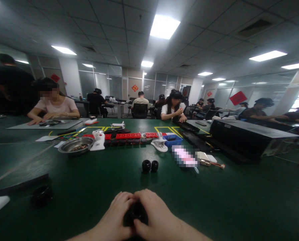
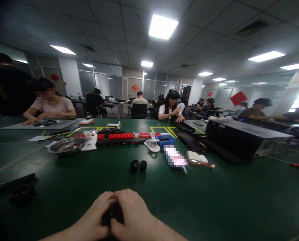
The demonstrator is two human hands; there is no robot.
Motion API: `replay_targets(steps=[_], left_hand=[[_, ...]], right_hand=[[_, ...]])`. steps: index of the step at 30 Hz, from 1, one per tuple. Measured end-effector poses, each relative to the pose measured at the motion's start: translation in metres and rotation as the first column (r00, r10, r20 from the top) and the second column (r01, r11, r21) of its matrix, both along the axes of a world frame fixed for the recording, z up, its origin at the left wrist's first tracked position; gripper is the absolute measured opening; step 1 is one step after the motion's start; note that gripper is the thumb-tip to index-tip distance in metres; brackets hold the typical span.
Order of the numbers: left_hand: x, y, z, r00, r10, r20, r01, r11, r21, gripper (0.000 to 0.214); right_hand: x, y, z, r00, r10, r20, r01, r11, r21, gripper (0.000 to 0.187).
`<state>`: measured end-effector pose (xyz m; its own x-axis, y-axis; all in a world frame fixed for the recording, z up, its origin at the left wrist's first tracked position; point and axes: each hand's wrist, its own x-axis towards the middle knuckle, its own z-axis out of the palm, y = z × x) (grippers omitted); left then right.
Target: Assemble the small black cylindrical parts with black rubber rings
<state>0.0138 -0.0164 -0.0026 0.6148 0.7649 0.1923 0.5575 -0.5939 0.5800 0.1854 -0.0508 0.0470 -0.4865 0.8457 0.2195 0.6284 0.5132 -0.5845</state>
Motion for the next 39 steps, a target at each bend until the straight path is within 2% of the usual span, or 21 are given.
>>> replay_targets(steps=[2, 3, 8, 10, 12, 14, 16, 20, 23, 25, 27, 30, 32, 35, 37, 39], left_hand=[[-0.001, 0.001, -0.001, 1.0, -0.009, -0.004, 0.009, 1.0, -0.012, 0.039], [-0.001, 0.001, -0.001, 1.0, -0.012, -0.009, 0.012, 1.0, -0.012, 0.039], [-0.001, 0.001, -0.001, 1.0, -0.014, -0.019, 0.014, 1.0, 0.014, 0.038], [0.0, 0.001, -0.001, 1.0, 0.0, -0.013, 0.0, 1.0, 0.011, 0.039], [0.0, 0.001, 0.0, 1.0, 0.007, -0.005, -0.007, 1.0, 0.004, 0.04], [0.0, 0.0, 0.001, 1.0, 0.006, 0.01, -0.006, 1.0, -0.007, 0.041], [0.0, 0.0, 0.003, 0.999, 0.007, 0.032, -0.006, 1.0, -0.018, 0.041], [-0.001, -0.002, 0.009, 0.998, -0.005, 0.062, 0.007, 0.999, -0.033, 0.042], [-0.001, -0.001, 0.008, 0.998, -0.015, 0.059, 0.018, 0.999, -0.046, 0.045], [-0.001, 0.0, 0.004, 0.999, 0.002, 0.047, 0.0, 0.998, -0.059, 0.047], [-0.001, 0.002, -0.002, 0.999, 0.03, 0.033, -0.028, 0.997, -0.078, 0.051], [-0.003, 0.005, -0.011, 0.998, 0.051, 0.029, -0.047, 0.994, -0.099, 0.056], [-0.005, 0.006, -0.016, 0.998, 0.052, 0.037, -0.048, 0.994, -0.1, 0.064], [-0.006, 0.008, -0.019, 0.997, 0.046, 0.057, -0.041, 0.995, -0.092, 0.074], [-0.006, 0.008, -0.02, 0.996, 0.047, 0.07, -0.041, 0.995, -0.09, 0.074], [-0.005, 0.007, -0.02, 0.996, 0.056, 0.072, -0.05, 0.994, -0.093, 0.072]], right_hand=[[0.002, -0.001, 0.002, 0.994, 0.096, -0.049, -0.096, 0.995, 0.002, 0.051], [0.002, -0.001, 0.002, 0.993, 0.104, -0.061, -0.103, 0.995, 0.004, 0.055], [-0.003, 0.001, -0.003, 0.995, -0.099, 0.033, 0.099, 0.995, -0.016, 0.052], [-0.004, 0.002, -0.005, 0.99, -0.125, 0.061, 0.127, 0.991, -0.03, 0.046], [-0.003, 0.002, -0.003, 0.998, -0.058, 0.036, 0.06, 0.997, -0.042, 0.043], [-0.001, 0.001, -0.001, 0.999, 0.044, -0.025, -0.045, 0.998, -0.042, 0.049], [0.002, -0.001, 0.001, 0.995, 0.064, -0.077, -0.068, 0.997, -0.039, 0.058], [0.002, -0.001, -0.001, 0.993, -0.091, -0.069, 0.086, 0.994, -0.074, 0.068], [0.0, 0.001, -0.005, 0.992, -0.127, -0.019, 0.125, 0.988, -0.095, 0.071], [-0.001, 0.002, -0.005, 0.994, -0.11, 0.0, 0.11, 0.991, -0.079, 0.06], [-0.001, 0.002, -0.003, 0.999, -0.043, -0.016, 0.042, 0.998, -0.051, 0.049], [0.0, 0.0, 0.0, 0.995, 0.053, -0.083, -0.055, 0.998, -0.023, 0.055], [0.0, -0.001, -0.001, 0.996, 0.015, -0.092, -0.018, 0.999, -0.028, 0.061], [-0.001, 0.0, -0.005, 0.994, -0.106, -0.038, 0.104, 0.994, -0.046, 0.068], [-0.002, 0.001, -0.008, 0.987, -0.16, -0.006, 0.159, 0.986, -0.052, 0.067], [-0.003, 0.002, -0.009, 0.989, -0.15, -0.014, 0.149, 0.988, -0.041, 0.059]])
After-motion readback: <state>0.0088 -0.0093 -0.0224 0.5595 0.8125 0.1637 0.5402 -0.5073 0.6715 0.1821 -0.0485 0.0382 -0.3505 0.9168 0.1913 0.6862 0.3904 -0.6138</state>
